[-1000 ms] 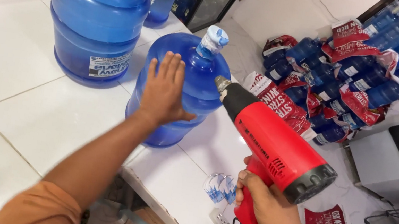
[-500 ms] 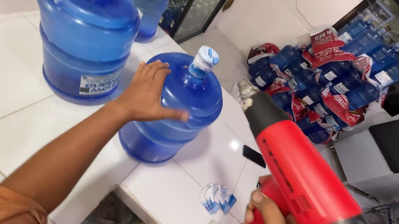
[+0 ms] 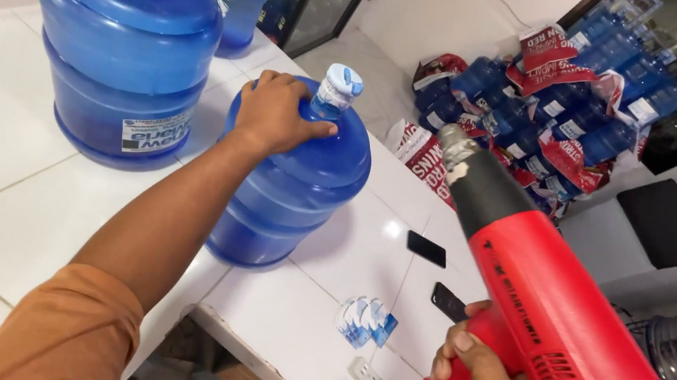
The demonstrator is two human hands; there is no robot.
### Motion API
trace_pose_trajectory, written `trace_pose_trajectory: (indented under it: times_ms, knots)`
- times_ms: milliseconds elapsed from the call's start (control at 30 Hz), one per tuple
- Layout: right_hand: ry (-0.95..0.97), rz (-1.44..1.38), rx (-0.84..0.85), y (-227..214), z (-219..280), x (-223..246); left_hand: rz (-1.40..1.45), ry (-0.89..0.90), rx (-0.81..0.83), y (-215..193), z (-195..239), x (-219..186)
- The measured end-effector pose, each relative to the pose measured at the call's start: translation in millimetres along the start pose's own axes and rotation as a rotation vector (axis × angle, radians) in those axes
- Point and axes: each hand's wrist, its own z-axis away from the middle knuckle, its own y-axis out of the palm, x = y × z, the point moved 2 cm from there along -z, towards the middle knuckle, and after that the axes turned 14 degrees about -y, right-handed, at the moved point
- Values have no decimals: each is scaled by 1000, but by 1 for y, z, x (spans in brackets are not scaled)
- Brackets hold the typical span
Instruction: Sealing large water jugs by applying plastic seals and using a heat gun to shrink-wrap them.
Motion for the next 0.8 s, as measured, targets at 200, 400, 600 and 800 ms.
trace_pose_trajectory:
  times_ms: [200, 400, 600, 800]
  knots:
    - [22, 84, 63, 29, 4, 15, 24, -97, 100, -13, 3, -5]
    - [84, 105, 92, 42, 6, 4, 71, -78, 41, -1, -1, 1]
    - [170, 100, 117, 47, 10, -3, 129, 103, 87, 3, -2, 34]
    - [305, 176, 146, 55, 8, -6, -21, 464, 146, -10, 39, 73]
